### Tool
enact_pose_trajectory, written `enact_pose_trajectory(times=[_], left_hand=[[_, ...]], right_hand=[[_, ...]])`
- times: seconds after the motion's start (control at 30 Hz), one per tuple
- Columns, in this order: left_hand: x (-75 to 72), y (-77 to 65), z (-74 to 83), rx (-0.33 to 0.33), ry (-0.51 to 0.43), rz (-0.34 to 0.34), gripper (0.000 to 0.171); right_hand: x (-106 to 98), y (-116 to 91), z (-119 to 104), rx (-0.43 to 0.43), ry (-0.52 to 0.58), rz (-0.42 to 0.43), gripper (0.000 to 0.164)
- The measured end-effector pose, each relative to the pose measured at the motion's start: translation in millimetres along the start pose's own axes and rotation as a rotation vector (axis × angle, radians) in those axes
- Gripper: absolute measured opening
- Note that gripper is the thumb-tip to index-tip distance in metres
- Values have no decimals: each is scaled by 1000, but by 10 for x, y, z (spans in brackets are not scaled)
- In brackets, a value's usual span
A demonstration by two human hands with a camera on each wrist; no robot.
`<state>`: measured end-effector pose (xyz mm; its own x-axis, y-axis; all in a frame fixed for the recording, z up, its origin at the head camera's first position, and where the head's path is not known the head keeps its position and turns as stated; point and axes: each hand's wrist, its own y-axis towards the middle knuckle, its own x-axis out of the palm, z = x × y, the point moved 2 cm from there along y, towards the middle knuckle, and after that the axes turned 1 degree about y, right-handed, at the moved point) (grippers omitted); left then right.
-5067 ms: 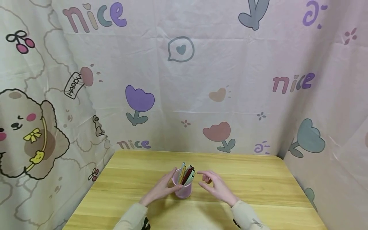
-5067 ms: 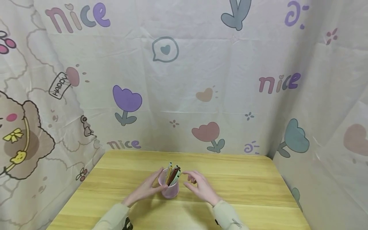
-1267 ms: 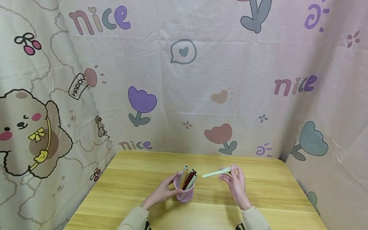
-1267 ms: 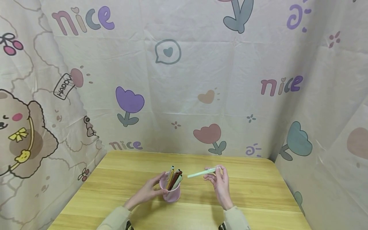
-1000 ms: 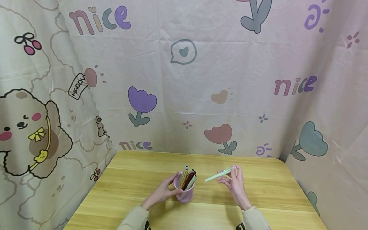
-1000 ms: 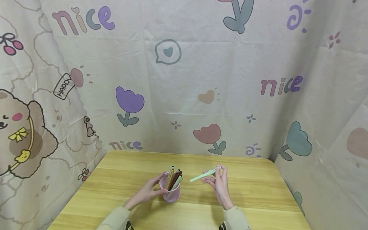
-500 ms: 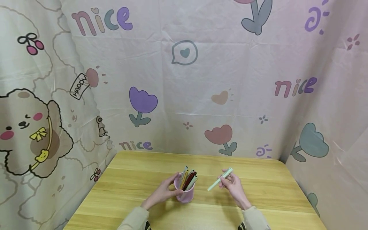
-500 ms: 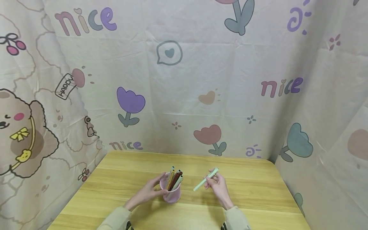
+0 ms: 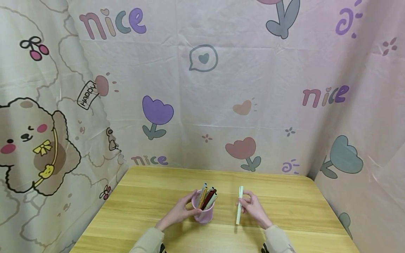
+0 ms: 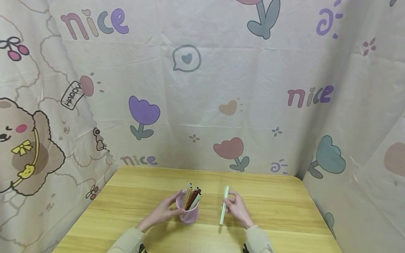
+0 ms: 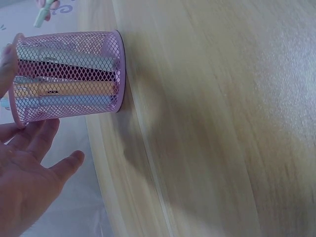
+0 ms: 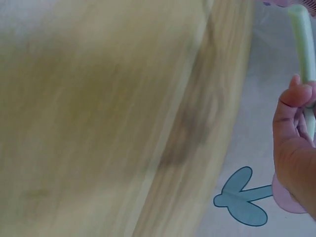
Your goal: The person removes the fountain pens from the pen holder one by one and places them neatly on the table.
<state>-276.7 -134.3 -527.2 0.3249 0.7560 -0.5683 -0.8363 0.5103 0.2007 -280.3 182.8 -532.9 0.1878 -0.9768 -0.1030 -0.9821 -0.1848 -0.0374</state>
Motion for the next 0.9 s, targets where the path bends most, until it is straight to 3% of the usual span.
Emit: enact_pose_trajectory(times=[0.33,0.9], left_hand=[[0,0,8,-4,6,-3,88],[-7,-7,43,-8,-14,-10,88]], right_hand=[[43,71,127,-11,-54,-126,29],[107,136,323,24,-210,-137,16]])
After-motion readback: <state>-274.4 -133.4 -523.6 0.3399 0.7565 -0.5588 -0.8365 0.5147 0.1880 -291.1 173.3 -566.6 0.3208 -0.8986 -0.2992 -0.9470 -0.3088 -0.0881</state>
